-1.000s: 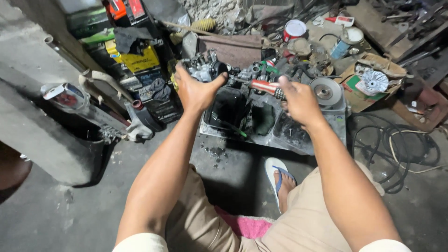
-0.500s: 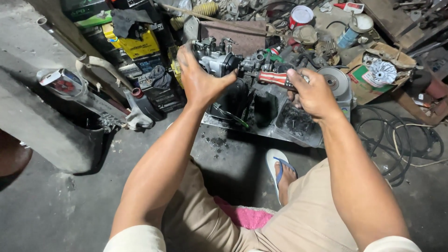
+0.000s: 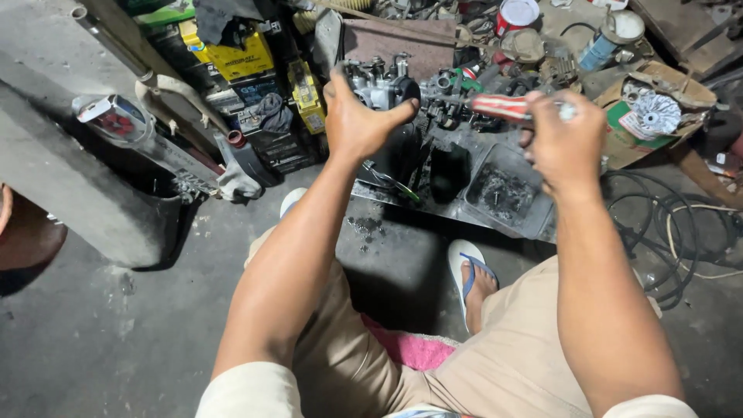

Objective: Disassembling a motorcycle carburetor to inspect and clean internal components like the throttle slide.

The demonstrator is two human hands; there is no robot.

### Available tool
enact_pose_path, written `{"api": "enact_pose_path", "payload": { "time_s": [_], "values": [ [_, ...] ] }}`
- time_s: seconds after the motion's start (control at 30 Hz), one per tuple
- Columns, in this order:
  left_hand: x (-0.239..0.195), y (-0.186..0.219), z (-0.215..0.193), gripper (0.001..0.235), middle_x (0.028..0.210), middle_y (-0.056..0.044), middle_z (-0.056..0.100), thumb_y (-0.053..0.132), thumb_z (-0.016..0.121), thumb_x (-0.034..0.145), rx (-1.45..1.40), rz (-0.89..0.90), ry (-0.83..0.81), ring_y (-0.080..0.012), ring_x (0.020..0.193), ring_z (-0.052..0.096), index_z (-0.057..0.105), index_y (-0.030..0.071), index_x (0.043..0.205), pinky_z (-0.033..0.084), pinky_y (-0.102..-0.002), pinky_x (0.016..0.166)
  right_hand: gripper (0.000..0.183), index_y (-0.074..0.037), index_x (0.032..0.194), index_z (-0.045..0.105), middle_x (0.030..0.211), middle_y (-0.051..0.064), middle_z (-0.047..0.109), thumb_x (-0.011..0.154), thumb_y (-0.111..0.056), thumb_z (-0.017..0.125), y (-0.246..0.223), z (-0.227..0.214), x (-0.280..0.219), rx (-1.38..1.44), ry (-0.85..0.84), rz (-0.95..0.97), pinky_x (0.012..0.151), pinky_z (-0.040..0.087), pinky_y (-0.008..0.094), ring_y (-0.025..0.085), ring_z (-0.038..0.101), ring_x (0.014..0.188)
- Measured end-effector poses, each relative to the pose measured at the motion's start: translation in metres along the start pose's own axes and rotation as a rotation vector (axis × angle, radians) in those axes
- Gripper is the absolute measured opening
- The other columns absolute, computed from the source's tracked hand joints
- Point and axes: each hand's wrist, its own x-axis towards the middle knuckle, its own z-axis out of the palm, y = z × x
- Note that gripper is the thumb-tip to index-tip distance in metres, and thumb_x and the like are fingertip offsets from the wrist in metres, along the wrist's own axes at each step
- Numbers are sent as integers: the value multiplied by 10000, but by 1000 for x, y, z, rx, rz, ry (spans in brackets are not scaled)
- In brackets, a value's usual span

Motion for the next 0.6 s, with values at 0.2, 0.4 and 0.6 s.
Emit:
{"api": "enact_pose_path", "payload": {
  "time_s": [0.2,0.4,0.6],
  "values": [
    [12,-7,4,1368,1564,-311,363,737,818,597,5,-22,-28,-443,1377,480,150,85,1597,486,-526,1066,332,-108,1146,613,1035,27,623,1027,-417,641,26,-25,14,-85,-123,-468,719,429,272,129,566,870],
    [3,0,4,1295,1487,-280,437,726,804,568,32,-18,-49,-407,1314,539,224,118,1554,491,-481,1028,204,-100,1115,560,949,60,557,1036,-268,644,10,-8,-3,107,-262,-294,544,452,211,110,535,640],
    [1,2,3,1287,1561,-317,349,658,771,593,42,-28,-78,-419,1362,495,190,66,1578,492,-486,1033,270,-107,1128,550,907,43,594,1043,-342,652,9,-3,-6,74,-310,-350,501,426,204,94,561,614]
  ]
}}
